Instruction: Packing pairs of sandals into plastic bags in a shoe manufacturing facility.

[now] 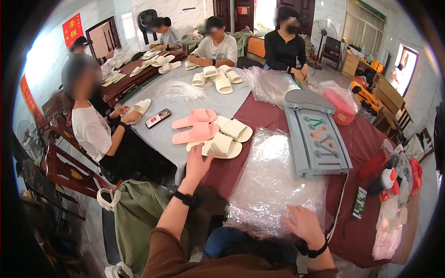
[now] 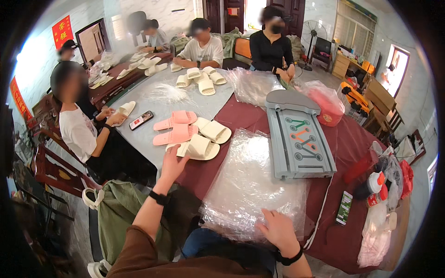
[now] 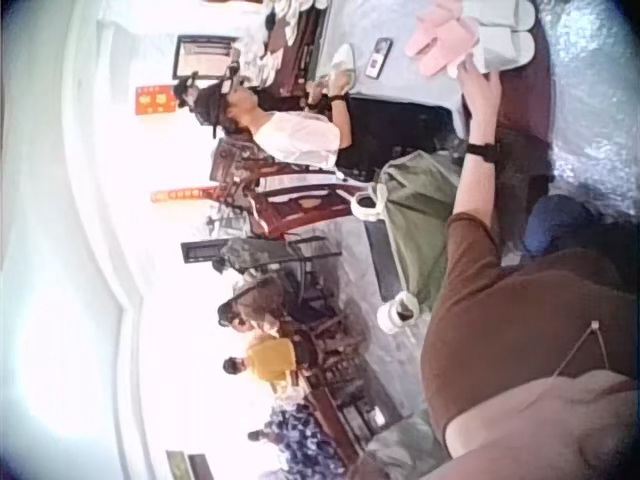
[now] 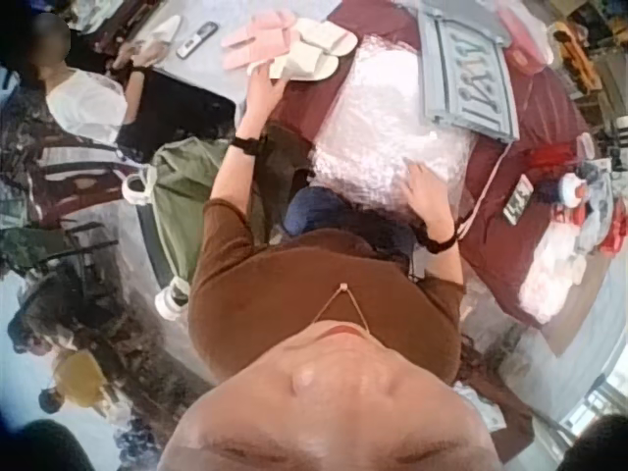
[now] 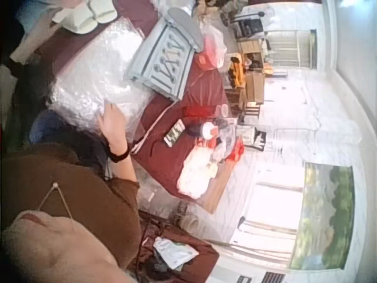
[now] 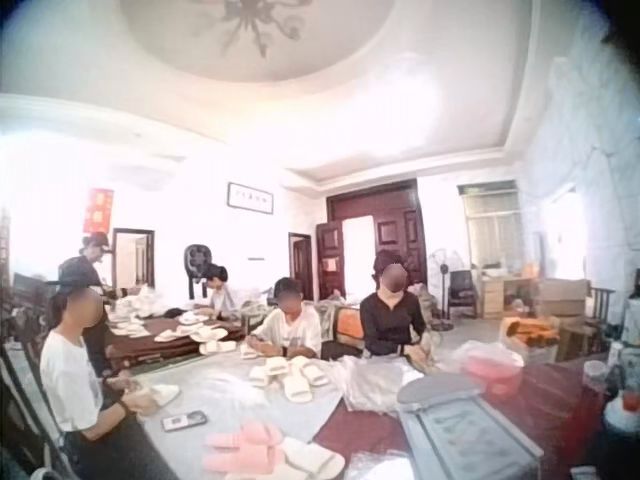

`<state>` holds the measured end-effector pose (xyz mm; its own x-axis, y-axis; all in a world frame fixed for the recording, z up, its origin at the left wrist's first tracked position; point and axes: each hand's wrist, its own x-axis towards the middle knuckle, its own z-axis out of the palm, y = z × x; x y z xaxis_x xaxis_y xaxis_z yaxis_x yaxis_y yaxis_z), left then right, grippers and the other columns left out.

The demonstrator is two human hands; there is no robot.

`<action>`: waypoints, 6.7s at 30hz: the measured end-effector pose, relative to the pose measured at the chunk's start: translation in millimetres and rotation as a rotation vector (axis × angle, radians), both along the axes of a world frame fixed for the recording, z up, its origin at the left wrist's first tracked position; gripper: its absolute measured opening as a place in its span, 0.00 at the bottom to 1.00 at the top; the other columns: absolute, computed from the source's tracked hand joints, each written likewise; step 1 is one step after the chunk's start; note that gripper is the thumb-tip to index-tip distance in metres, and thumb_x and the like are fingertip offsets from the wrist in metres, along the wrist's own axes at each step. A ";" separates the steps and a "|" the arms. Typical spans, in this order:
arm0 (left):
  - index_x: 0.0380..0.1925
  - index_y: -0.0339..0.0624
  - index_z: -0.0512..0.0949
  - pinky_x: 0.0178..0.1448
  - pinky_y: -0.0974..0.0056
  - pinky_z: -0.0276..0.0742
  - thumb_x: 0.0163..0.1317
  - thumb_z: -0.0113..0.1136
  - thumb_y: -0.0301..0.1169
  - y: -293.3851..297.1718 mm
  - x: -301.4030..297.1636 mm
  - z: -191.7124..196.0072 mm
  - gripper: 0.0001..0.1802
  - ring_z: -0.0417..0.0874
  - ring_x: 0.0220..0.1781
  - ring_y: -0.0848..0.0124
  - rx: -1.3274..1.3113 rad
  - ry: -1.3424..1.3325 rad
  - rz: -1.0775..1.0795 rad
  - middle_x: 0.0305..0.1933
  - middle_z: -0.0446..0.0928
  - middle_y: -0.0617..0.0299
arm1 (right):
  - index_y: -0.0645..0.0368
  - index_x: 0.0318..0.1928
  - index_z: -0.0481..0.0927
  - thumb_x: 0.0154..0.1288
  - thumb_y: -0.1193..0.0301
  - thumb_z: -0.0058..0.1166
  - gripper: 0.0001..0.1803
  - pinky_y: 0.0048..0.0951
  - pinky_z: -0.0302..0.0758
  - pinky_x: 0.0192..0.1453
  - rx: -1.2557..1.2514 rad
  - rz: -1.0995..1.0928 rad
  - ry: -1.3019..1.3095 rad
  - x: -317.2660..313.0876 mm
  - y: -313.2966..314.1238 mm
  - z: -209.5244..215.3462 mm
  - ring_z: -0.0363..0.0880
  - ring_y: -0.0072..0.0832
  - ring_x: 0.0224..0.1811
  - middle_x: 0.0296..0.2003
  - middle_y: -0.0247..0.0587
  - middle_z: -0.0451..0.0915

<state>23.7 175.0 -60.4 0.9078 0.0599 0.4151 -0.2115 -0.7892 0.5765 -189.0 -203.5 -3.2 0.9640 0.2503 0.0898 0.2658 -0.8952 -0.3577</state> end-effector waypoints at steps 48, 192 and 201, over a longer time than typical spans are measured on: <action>0.57 0.40 0.70 0.64 0.57 0.69 0.66 0.59 0.34 -196.5 -126.5 12.7 0.21 0.73 0.61 0.64 -0.824 0.766 -0.637 0.51 0.78 0.56 | 0.56 0.55 0.73 0.54 0.73 0.61 0.26 0.43 0.75 0.47 0.119 -0.322 -0.677 46.3 -29.7 -63.8 0.77 0.47 0.41 0.36 0.50 0.76; 0.71 0.53 0.61 0.77 0.40 0.42 0.70 0.42 0.37 -144.3 -145.8 55.2 0.29 0.45 0.78 0.41 0.365 -0.064 -0.837 0.78 0.47 0.47 | 0.64 0.32 0.76 0.58 0.70 0.58 0.09 0.46 0.75 0.37 0.297 -0.018 -0.302 -10.3 16.0 -39.6 0.78 0.51 0.35 0.33 0.51 0.76; 0.69 0.48 0.64 0.79 0.43 0.41 0.69 0.43 0.35 -183.5 -163.5 71.6 0.27 0.49 0.78 0.44 0.183 -0.122 -1.087 0.76 0.53 0.49 | 0.64 0.52 0.75 0.63 0.62 0.55 0.22 0.49 0.75 0.47 0.380 -0.101 -0.368 55.0 56.4 -52.1 0.79 0.52 0.45 0.47 0.58 0.77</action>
